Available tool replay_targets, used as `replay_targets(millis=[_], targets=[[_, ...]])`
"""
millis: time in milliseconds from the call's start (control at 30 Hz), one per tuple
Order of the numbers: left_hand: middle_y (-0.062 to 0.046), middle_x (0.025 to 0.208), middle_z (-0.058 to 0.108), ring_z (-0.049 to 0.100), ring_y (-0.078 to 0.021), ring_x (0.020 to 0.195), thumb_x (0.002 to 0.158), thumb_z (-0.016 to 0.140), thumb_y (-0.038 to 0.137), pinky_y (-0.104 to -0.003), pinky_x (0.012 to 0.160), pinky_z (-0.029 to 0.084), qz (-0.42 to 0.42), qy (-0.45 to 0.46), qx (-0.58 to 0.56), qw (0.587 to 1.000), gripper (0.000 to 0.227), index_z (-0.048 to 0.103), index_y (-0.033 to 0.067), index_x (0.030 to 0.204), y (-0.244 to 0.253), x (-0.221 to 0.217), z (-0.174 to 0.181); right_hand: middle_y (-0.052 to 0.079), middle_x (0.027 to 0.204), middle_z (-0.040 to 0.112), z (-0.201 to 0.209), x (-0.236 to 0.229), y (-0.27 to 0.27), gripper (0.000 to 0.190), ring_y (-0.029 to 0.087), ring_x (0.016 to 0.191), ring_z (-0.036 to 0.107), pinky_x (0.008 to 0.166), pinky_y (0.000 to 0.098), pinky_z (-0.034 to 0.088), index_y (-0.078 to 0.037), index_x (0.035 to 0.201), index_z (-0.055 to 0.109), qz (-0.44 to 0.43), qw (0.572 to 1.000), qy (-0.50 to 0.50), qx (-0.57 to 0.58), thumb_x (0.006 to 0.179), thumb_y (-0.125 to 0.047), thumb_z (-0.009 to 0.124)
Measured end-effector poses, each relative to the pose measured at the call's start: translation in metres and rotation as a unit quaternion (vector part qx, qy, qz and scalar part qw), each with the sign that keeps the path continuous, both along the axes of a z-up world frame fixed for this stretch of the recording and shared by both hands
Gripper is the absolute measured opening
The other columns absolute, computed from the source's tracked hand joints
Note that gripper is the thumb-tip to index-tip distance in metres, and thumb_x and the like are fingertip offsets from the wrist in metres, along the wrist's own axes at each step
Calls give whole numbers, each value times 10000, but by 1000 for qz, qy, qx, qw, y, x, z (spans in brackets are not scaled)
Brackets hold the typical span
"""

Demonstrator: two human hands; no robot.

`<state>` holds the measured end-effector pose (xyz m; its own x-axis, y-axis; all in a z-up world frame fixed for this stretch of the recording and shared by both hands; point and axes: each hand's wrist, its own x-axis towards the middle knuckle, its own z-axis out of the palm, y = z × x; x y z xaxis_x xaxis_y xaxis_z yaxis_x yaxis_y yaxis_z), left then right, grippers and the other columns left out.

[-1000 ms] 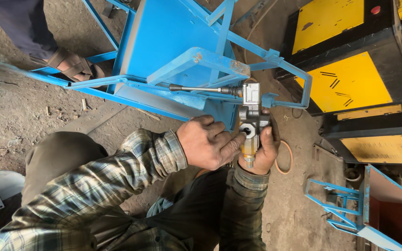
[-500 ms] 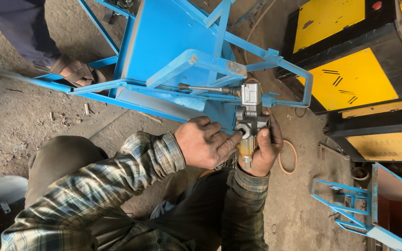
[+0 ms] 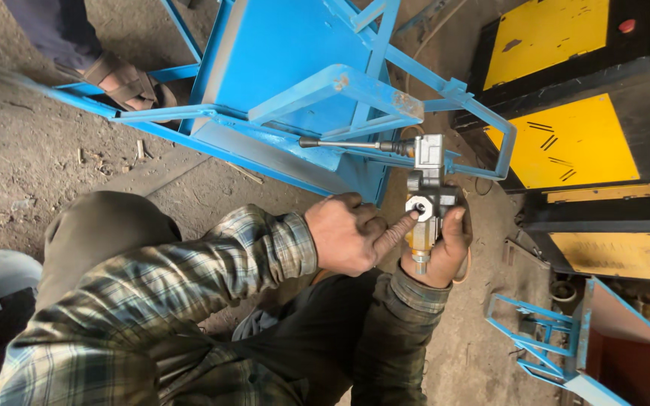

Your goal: The person assembles a mechanical component using a screwdriver and a wrench. They insert a screwdriver into the component, tighten it, and then use a wrench to further secure the assembly. The task involves precise manipulation of the component and tools.

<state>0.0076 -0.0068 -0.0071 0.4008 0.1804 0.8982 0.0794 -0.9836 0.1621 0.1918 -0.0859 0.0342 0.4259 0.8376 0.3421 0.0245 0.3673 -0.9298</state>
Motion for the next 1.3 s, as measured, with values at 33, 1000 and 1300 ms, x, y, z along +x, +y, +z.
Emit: replay_targets(millis=[33,1000,1300], targets=[[-28,678,648,637,-187,636,746,646,222,-352,573,522,-2,4,-8,1000,639,681,-66,1316,-1,1,-1,92,1109,685,-2,2,0,454,188,990,654,888,334,531,33,1254,611,-12,1000,3,-5,1073,-382,628],[-70,652,614,602,-190,454,937,560,204,-400,377,509,-50,131,-108,984,741,287,196,1626,-18,27,-25,86,1094,690,-7,14,-4,477,239,803,590,685,345,487,-54,1286,622,107,979,168,-32,1079,-482,588],[-133,818,646,637,-230,575,978,554,217,-382,422,539,-4,133,-87,987,673,351,391,1595,-22,26,-26,67,1100,675,-8,15,-7,605,224,856,553,658,302,458,-30,1421,577,150,975,163,-20,1042,-500,611]])
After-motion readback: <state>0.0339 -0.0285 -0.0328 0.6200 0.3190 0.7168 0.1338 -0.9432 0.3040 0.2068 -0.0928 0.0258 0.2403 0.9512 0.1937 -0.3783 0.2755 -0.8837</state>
